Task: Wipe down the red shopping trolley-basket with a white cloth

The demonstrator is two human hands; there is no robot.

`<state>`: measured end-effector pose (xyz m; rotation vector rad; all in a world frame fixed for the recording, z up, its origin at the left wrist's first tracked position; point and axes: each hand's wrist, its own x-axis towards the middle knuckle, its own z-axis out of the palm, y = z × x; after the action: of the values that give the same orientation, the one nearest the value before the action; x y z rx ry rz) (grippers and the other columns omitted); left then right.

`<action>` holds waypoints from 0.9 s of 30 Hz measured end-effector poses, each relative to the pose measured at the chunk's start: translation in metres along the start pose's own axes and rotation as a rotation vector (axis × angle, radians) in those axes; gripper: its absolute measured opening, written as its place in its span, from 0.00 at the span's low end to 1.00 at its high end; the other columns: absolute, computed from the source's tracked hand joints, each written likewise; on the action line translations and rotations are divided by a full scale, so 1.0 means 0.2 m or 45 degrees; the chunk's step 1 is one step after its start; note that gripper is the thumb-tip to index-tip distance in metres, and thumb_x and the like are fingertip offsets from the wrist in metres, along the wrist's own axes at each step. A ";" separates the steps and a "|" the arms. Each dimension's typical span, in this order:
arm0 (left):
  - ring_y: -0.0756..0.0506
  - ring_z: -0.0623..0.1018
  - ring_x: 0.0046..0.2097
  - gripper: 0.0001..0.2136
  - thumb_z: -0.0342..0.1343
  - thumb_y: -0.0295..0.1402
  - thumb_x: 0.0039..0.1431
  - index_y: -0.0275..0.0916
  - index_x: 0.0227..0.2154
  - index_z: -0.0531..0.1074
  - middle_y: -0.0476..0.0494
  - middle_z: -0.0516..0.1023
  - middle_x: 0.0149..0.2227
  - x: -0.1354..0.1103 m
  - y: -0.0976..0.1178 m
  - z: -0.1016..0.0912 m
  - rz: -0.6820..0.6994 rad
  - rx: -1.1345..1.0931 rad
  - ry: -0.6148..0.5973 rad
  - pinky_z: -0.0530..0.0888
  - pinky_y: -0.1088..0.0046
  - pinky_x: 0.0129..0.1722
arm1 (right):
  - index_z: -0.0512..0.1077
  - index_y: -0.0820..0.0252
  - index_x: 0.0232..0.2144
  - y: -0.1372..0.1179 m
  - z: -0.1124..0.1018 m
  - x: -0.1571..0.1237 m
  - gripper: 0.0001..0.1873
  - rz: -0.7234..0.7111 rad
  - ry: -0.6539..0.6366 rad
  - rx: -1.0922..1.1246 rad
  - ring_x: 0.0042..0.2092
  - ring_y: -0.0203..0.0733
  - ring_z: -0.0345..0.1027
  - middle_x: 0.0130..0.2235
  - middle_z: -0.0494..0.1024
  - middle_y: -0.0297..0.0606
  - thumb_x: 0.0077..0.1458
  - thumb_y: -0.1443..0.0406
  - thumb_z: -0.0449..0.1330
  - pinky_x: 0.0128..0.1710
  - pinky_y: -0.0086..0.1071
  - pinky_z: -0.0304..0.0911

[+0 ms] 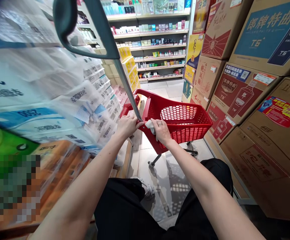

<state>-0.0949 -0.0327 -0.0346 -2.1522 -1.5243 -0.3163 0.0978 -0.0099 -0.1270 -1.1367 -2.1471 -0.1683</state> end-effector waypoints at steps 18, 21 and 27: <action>0.38 0.73 0.41 0.25 0.40 0.52 0.61 0.38 0.33 0.75 0.35 0.76 0.33 -0.02 0.06 -0.04 -0.028 -0.055 0.017 0.62 0.62 0.40 | 0.63 0.61 0.56 0.71 -0.14 -0.41 0.22 0.432 0.032 -0.376 0.56 0.49 0.52 0.54 0.65 0.48 0.60 0.69 0.45 0.58 0.45 0.48; 0.38 0.73 0.40 0.25 0.40 0.52 0.61 0.38 0.33 0.75 0.35 0.76 0.34 -0.01 0.11 -0.04 -0.064 -0.065 0.007 0.61 0.61 0.39 | 0.59 0.60 0.59 0.63 -0.07 -0.39 0.25 0.738 0.260 -0.303 0.60 0.50 0.47 0.59 0.57 0.50 0.61 0.69 0.42 0.57 0.45 0.52; 0.39 0.73 0.40 0.24 0.40 0.51 0.62 0.38 0.33 0.74 0.36 0.77 0.35 0.00 0.18 -0.05 -0.085 -0.037 -0.005 0.61 0.61 0.40 | 0.47 0.68 0.63 0.30 0.14 -0.33 0.29 0.943 0.482 -0.041 0.63 0.53 0.45 0.62 0.49 0.58 0.62 0.63 0.40 0.57 0.47 0.53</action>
<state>-0.0598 -0.0479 -0.0348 -2.1283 -1.6054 -0.3594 0.1538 -0.0068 -0.2009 -1.6836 -1.3008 -0.0688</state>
